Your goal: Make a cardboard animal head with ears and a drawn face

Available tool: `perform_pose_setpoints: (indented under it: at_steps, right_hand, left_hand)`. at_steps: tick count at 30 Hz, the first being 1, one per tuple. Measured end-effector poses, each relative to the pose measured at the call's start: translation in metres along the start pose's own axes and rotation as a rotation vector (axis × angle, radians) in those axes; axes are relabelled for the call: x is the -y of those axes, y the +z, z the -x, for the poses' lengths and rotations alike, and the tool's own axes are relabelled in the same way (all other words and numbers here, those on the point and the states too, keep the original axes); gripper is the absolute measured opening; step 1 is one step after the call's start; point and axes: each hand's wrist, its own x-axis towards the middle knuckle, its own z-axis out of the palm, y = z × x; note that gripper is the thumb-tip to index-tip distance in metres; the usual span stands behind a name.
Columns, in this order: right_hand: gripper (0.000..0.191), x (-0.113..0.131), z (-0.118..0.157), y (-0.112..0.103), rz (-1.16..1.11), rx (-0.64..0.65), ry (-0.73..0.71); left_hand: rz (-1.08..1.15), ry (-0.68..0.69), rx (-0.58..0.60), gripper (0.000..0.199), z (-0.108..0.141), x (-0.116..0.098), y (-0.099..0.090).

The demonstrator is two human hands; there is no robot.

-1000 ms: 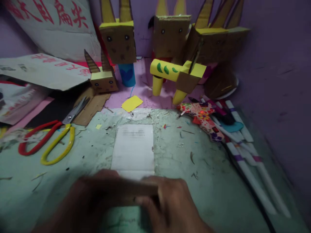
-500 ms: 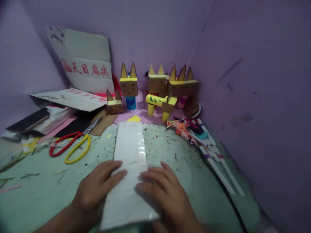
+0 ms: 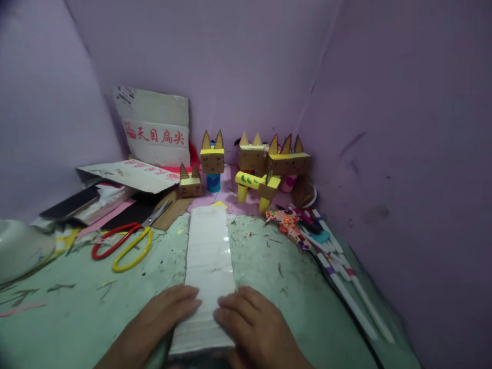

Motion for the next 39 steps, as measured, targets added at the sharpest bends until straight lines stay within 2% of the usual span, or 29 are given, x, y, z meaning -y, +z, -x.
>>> perform_pose_setpoints:
  at_steps: [2,4,5,7,9,11,13,15,18,23,26,30,32,34,36,39]
  right_hand:
    - [0.023,0.000,-0.001,0.007,-0.018,-0.020,-0.016]
    - [0.020,0.001,-0.001,0.012,-0.062,-0.015,0.049]
    - [0.018,0.003,-0.002,0.013,-0.093,0.001,0.114]
    - [0.013,0.005,-0.007,0.012,-0.162,0.066,0.291]
    - [0.012,0.005,-0.014,0.011,-0.207,0.105,0.458]
    - [0.023,0.002,-0.019,0.012,-0.228,0.075,0.533]
    - [0.030,-0.004,-0.017,0.015,-0.188,0.001,0.449]
    - [0.030,-0.011,-0.011,0.017,-0.123,-0.035,0.303]
    - [0.031,-0.022,-0.002,0.015,-0.057,-0.010,0.169]
    - [0.036,-0.031,-0.008,0.010,0.032,0.064,-0.019]
    - [0.038,-0.030,-0.016,0.009,0.033,0.028,-0.013]
    - [0.036,-0.031,-0.019,0.008,-0.012,0.089,-0.021]
    - [0.034,-0.033,-0.018,0.009,-0.029,0.096,-0.031]
    - [0.032,-0.035,-0.015,0.010,-0.045,0.076,-0.019]
    - [0.031,-0.035,-0.013,0.013,-0.059,0.072,0.002]
    - [0.031,-0.033,-0.011,0.017,-0.089,0.093,0.025]
  left_hand:
    - [-0.037,0.035,-0.027,0.038,0.006,0.000,0.007]
    - [-0.062,0.087,-0.116,0.023,0.008,-0.001,0.012]
    - [-0.059,0.064,-0.160,0.019,0.006,-0.002,0.013]
    - [-0.005,-0.095,-0.189,0.017,-0.001,-0.005,0.011]
    - [0.082,-0.327,-0.117,0.015,-0.013,-0.008,0.006]
    - [0.142,-0.524,-0.027,0.013,-0.023,-0.011,0.001]
    - [0.157,-0.631,0.017,0.015,-0.031,-0.012,-0.002]
    - [0.149,-0.661,0.010,0.019,-0.034,-0.012,-0.002]
    - [0.183,-0.694,0.012,0.021,-0.035,-0.008,-0.001]
    - [0.247,-0.827,0.214,0.026,-0.043,0.003,-0.009]
    - [0.239,-0.822,0.246,0.033,-0.051,0.009,-0.018]
    - [0.269,-0.940,0.044,0.044,-0.068,0.023,-0.024]
    - [0.439,-1.024,-0.035,0.056,-0.077,0.032,-0.019]
    - [0.659,-1.083,-0.048,0.063,-0.084,0.039,-0.012]
    - [0.799,-1.086,-0.028,0.060,-0.088,0.043,-0.004]
    - [0.879,-1.038,0.014,0.035,-0.089,0.042,0.002]
